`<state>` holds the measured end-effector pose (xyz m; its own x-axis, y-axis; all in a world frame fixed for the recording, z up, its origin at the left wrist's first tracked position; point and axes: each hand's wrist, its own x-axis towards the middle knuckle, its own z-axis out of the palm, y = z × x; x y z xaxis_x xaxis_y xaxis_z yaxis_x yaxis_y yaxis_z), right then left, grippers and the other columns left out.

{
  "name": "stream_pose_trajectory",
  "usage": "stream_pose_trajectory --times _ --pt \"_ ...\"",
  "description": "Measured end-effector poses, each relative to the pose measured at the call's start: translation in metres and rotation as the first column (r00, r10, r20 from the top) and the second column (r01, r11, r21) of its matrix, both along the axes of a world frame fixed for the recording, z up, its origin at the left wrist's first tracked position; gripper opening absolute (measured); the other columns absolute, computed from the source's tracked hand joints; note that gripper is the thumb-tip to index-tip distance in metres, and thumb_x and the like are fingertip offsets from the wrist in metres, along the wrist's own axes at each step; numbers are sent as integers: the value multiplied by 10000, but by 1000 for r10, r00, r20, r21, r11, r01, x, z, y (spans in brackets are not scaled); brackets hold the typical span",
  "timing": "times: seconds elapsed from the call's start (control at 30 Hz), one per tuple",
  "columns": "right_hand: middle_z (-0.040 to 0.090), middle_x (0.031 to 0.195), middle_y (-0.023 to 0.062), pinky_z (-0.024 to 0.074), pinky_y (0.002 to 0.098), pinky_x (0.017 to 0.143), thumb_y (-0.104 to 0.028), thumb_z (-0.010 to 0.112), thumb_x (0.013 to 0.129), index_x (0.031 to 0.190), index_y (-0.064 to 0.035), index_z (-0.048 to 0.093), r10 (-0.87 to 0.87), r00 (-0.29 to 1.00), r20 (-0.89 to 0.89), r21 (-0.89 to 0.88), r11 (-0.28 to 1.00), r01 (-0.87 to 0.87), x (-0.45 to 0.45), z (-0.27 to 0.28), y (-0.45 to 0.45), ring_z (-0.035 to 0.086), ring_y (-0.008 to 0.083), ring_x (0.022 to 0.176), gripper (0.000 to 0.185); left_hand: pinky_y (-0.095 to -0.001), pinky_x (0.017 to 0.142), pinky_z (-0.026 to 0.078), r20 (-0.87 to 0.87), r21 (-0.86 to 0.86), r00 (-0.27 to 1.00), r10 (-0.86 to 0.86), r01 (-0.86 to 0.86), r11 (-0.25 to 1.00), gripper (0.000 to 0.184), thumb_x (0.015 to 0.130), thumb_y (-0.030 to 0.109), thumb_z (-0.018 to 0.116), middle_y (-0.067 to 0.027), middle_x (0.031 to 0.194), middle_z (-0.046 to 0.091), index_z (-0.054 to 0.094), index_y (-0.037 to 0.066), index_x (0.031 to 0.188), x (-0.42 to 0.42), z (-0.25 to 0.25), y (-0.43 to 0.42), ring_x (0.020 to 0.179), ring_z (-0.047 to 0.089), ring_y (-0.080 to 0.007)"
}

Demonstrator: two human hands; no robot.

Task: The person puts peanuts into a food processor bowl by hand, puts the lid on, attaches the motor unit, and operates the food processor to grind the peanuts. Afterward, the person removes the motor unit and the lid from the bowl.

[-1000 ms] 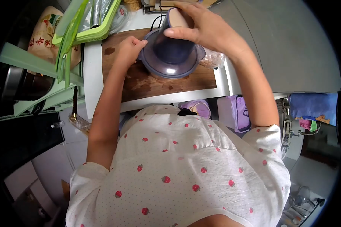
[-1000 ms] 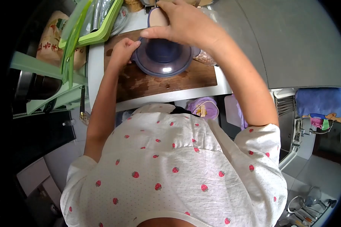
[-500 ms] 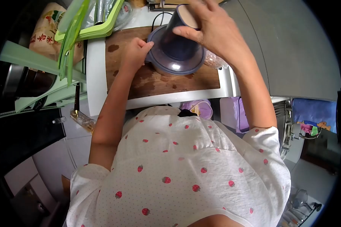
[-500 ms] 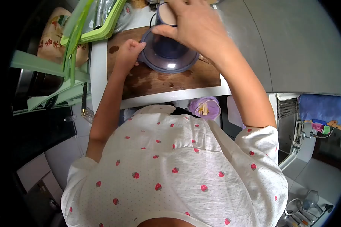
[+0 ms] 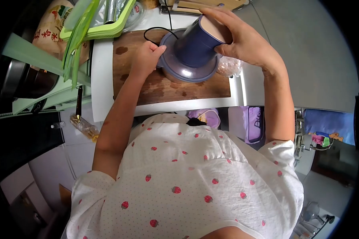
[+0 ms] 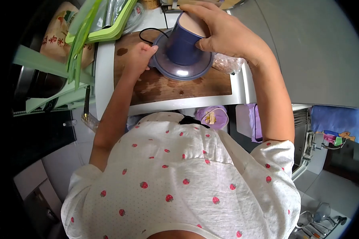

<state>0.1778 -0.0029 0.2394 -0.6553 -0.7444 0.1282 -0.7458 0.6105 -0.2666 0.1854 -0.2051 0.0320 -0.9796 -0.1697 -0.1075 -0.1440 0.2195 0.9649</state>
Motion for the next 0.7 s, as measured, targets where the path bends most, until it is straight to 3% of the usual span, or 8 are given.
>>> stream_pose_trajectory --times 0.03,0.1,0.13,0.2,0.3,0.4,0.63,0.7 --pt "513 1216 242 378 370 1002 -128 748 640 1323 13 397 2 1000 1 1 1000 -2 -3 -9 1 467 344 1171 781 -278 424 422 1 1 1000 2 -2 1000 328 807 307 674 -55 558 543 541 14 743 0 -1 -1 441 514 -143" --pt "575 1156 162 452 352 916 -374 783 671 1299 -39 463 -63 991 118 -185 979 84 -8 -23 0 575 286 1069 780 -283 448 426 -16 -11 1000 3 -4 1000 329 801 311 677 -58 555 549 548 14 739 -2 -3 -1 449 523 -147" --pt "575 1156 162 452 352 916 -374 783 671 1299 -39 463 -61 991 116 -182 980 81 -6 -20 -3 575 286 1069 780 -283 448 426 -18 -8 1000 6 -7 1000 329 801 311 677 -58 555 549 548 14 739 -2 -4 -1 449 523 -147" --pt "576 1170 138 440 339 942 -242 804 665 1330 -73 438 -357 929 94 13 934 358 3 -12 -17 561 255 1091 777 -293 471 432 -26 -42 1000 6 -7 999 328 797 313 676 -65 552 551 552 16 735 -3 -7 -1 453 530 -156" --pt "573 1180 125 437 330 951 -145 800 658 1333 -86 441 -148 957 251 -97 979 177 -9 -12 -9 564 230 1084 767 -303 478 438 -46 -47 999 8 -10 999 327 796 316 675 -74 554 558 555 16 741 -4 -10 -2 453 534 -165" --pt "579 1173 123 433 320 953 -58 793 641 1335 -87 443 -73 954 290 -150 981 120 -14 -14 -3 571 228 1068 778 -304 478 437 -21 7 1000 -3 4 1000 328 797 314 673 -73 555 559 552 15 738 -3 -7 -2 450 531 -164" --pt "587 1160 144 419 297 968 -36 792 638 1334 -20 427 -199 890 411 -121 955 270 -12 5 -1 567 228 1077 785 -292 466 428 -8 31 1000 4 -3 1000 323 798 305 673 -58 547 543 543 18 728 -2 -3 0 446 518 -150" --pt "517 1211 256 376 355 1006 -147 769 638 1317 52 394 -327 841 432 19 935 354 0 36 -15 490 337 1156 801 -295 471 430 -47 18 999 7 -6 1000 324 800 313 669 -60 556 544 546 22 731 -1 -6 -1 448 517 -150"
